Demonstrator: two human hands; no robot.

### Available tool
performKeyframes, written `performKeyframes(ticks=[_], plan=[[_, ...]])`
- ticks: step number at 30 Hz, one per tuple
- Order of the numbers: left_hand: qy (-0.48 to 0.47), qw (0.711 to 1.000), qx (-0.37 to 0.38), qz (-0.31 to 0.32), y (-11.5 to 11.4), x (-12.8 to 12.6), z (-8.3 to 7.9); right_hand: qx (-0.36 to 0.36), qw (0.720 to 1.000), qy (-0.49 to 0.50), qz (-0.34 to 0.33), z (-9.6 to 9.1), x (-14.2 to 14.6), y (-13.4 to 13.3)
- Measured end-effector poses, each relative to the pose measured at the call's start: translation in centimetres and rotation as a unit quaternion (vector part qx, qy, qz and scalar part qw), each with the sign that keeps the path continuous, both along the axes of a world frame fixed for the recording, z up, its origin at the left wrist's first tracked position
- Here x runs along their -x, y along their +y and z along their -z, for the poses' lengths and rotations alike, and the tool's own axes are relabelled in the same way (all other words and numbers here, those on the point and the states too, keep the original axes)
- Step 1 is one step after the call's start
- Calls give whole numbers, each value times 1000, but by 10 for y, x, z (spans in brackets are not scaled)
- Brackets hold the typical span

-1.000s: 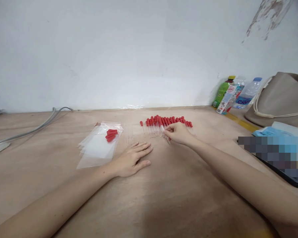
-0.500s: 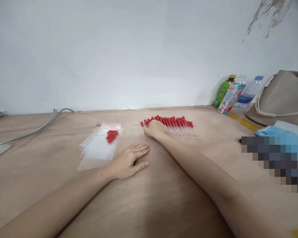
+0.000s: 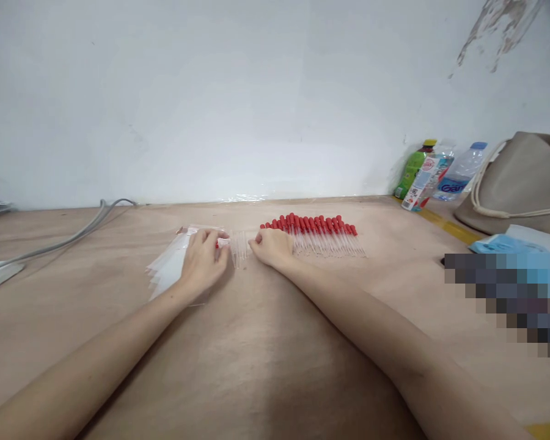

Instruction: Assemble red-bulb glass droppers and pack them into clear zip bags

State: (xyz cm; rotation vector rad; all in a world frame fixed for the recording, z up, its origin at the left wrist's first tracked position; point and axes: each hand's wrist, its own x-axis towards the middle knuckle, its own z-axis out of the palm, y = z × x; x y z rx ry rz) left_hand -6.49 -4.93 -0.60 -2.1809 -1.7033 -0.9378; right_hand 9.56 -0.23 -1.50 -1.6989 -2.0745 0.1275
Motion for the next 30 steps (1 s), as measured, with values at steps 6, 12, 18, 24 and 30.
performKeyframes(ticks=[6, 12, 18, 24, 30], plan=[[30, 987, 112, -110, 25, 34, 3, 29, 999, 0, 21, 1, 20, 0], [5, 990, 136, -27, 30, 28, 12, 40, 999, -9, 23, -3, 20, -3], [-9, 993, 115, 12, 31, 8, 17, 36, 998, -35, 23, -9, 6, -17], [-9, 995, 100, 29, 32, 0, 17, 34, 998, -57, -15, -2, -25, -46], [32, 994, 104, 12, 31, 4, 14, 14, 999, -4, -44, 6, -76, -79]])
